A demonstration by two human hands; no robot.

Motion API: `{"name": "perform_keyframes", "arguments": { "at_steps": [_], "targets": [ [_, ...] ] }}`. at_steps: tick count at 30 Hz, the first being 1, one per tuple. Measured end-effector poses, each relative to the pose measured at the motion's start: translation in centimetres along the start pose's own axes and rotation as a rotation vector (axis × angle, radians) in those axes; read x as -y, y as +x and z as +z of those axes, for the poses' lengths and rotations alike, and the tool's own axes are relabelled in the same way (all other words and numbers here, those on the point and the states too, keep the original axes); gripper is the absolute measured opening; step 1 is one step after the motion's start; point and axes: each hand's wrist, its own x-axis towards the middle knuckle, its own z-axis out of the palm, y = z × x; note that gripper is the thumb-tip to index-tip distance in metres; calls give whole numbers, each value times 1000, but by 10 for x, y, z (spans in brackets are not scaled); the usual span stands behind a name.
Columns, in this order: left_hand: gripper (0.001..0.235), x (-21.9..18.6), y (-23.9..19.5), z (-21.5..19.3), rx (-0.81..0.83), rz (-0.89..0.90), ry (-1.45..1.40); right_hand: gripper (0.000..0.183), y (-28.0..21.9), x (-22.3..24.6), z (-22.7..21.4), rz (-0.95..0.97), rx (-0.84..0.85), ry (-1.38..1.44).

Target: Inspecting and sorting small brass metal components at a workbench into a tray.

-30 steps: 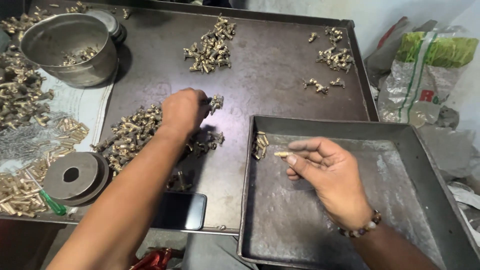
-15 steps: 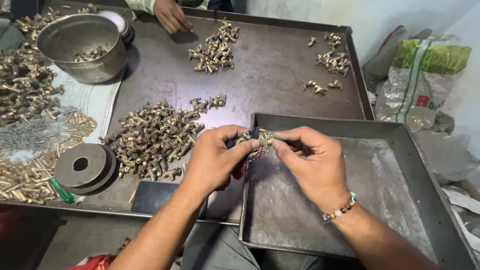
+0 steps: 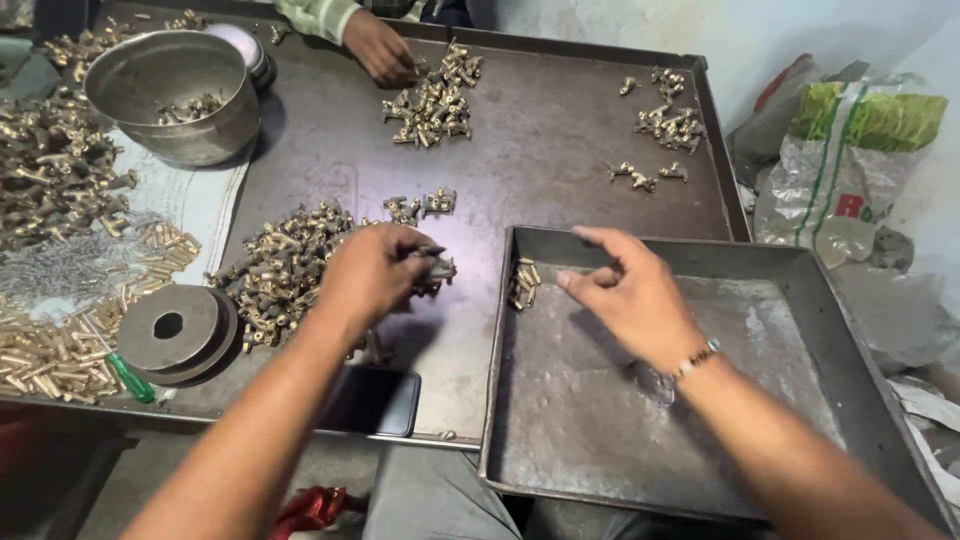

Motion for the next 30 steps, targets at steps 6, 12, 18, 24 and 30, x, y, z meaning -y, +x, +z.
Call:
{"name": "perform_keyframes", "arguments": {
  "at_steps": [6, 12, 18, 24, 30],
  "targets": [
    [20, 81, 48, 25, 93, 83, 561, 35, 51, -59, 34, -271, 1, -215],
    [27, 37, 23, 6, 23, 49, 486, 24, 66, -58, 68, -118, -18, -507],
    [26, 41, 6, 11, -152, 35, -2, 20, 61, -54, 76, -80, -68, -489],
    [19, -29, -26, 16, -3, -107, -652, 25, 76, -118, 76, -24, 54, 193],
    [17, -76, -47, 35, -122, 91, -777, 19, 16, -10, 18, 259, 275, 792]
  ]
}}
